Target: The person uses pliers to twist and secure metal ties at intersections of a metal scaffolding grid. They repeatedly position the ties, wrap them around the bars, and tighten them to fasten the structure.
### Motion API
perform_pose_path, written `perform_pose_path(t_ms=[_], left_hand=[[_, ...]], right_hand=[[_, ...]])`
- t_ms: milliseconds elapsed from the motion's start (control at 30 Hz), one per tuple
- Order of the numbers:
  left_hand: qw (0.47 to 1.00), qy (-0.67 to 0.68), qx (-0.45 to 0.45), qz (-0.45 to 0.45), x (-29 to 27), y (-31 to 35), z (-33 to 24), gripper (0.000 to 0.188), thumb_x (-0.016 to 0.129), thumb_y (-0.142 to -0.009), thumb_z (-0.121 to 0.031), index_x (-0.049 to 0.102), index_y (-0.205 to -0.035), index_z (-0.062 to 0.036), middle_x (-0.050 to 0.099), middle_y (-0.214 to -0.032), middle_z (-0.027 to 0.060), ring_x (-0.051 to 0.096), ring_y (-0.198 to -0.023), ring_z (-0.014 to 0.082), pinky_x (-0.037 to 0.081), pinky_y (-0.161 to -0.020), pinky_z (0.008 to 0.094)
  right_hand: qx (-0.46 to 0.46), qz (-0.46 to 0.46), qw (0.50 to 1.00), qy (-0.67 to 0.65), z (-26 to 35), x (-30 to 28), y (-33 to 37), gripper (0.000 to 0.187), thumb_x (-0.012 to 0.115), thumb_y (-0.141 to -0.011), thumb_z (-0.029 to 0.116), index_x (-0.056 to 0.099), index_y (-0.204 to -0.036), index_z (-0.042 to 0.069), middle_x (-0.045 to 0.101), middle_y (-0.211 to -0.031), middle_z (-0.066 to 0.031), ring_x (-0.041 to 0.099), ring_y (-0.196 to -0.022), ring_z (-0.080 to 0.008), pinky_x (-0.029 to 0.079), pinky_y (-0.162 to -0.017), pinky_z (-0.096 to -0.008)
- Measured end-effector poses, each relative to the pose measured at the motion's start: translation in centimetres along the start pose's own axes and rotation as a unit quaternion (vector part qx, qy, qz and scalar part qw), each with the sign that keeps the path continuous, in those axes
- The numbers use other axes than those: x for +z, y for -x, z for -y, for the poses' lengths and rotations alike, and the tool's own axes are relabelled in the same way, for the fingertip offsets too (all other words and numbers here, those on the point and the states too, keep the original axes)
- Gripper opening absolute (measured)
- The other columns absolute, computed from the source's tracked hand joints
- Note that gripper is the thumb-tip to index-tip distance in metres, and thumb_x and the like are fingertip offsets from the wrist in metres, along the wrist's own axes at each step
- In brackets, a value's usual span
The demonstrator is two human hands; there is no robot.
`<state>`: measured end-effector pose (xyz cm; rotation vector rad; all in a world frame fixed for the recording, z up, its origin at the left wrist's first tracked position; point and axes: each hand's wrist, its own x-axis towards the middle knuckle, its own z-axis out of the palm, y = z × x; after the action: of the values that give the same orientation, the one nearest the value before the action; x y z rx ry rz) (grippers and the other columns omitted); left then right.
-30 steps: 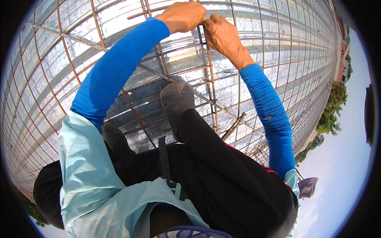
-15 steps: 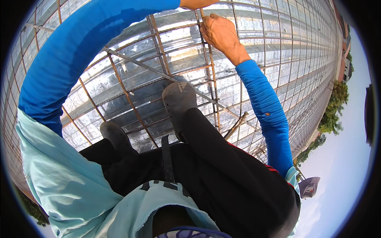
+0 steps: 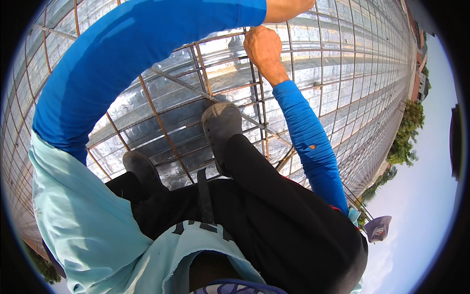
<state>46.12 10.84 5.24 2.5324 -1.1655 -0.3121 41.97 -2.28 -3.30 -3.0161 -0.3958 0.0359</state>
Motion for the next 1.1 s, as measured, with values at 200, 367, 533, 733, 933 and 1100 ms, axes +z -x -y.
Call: perform_pose_path(t_ms=[200, 367, 533, 733, 933, 1100], left_hand=[[1.000, -0.008, 0.000, -0.023, 1.1, 1.0, -0.9, 0.017, 0.068, -0.095, -0.011, 0.077, -0.108, -0.0091, 0.074, -0.111, 0.0118, 0.069, -0.104, 0.0313, 0.056, -0.090, 0.0426], [0.998, 0.008, -0.005, -0.062, 2.2, 2.3, -0.6, 0.016, 0.068, -0.095, -0.011, 0.077, -0.108, -0.0087, 0.074, -0.110, 0.0118, 0.069, -0.104, 0.0312, 0.056, -0.090, 0.0424], [0.993, 0.034, -0.005, -0.111, 1.7, 3.3, -1.2, 0.016, 0.068, -0.094, -0.011, 0.077, -0.108, -0.0083, 0.074, -0.109, 0.0118, 0.069, -0.103, 0.0311, 0.056, -0.090, 0.0422], [0.970, 0.076, 0.026, -0.231, 0.5, 5.4, -3.0, 0.016, 0.069, -0.094, -0.011, 0.077, -0.107, -0.0078, 0.074, -0.109, 0.0119, 0.069, -0.103, 0.0310, 0.056, -0.089, 0.0420], [0.956, 0.180, 0.141, -0.187, 5.0, 4.2, -8.9, 0.008, 0.069, -0.092, -0.012, 0.069, -0.090, -0.0042, 0.069, -0.093, 0.0096, 0.067, -0.096, 0.0303, 0.054, -0.086, 0.0426], [0.956, 0.247, 0.160, -0.001, 9.5, 4.5, -14.1, 0.011, 0.063, -0.087, -0.010, 0.069, -0.085, -0.0010, 0.068, -0.087, 0.0162, 0.068, -0.093, 0.0356, 0.055, -0.081, 0.0478]], right_hand=[[-0.033, 0.038, 0.982, -0.180, -0.6, -0.5, 3.8, 0.050, 0.057, -0.100, 0.035, 0.056, -0.142, 0.009, 0.054, -0.146, -0.0222, 0.050, -0.135, -0.0402, 0.038, -0.111, -0.0545], [-0.076, 0.023, 0.978, -0.192, -2.4, -2.1, 3.6, 0.059, 0.061, -0.100, 0.046, 0.055, -0.143, 0.006, 0.053, -0.147, -0.0242, 0.050, -0.136, -0.0366, 0.040, -0.111, -0.0480], [-0.051, 0.080, 0.995, 0.009, -7.1, -7.5, 3.7, 0.043, 0.065, -0.100, 0.044, 0.074, -0.108, 0.003, 0.074, -0.097, -0.0177, 0.071, -0.089, -0.0334, 0.054, -0.079, -0.0461], [0.295, 0.121, 0.944, -0.080, -16.9, -11.4, 20.6, 0.033, 0.070, -0.092, 0.033, 0.076, -0.098, 0.001, 0.074, -0.082, -0.0204, 0.073, -0.079, -0.0353, 0.056, -0.074, -0.0426], [0.446, 0.209, 0.870, -0.032, -19.3, -8.9, 40.9, 0.043, 0.075, -0.079, 0.012, 0.062, -0.118, 0.001, 0.072, -0.106, -0.0155, 0.071, -0.091, -0.0278, 0.057, -0.083, -0.0393], [0.470, 0.150, 0.857, -0.151, -18.3, -4.5, 43.4, 0.055, 0.078, -0.077, 0.014, 0.056, -0.123, -0.006, 0.066, -0.114, -0.0181, 0.068, -0.096, -0.0238, 0.056, -0.085, -0.0363]])
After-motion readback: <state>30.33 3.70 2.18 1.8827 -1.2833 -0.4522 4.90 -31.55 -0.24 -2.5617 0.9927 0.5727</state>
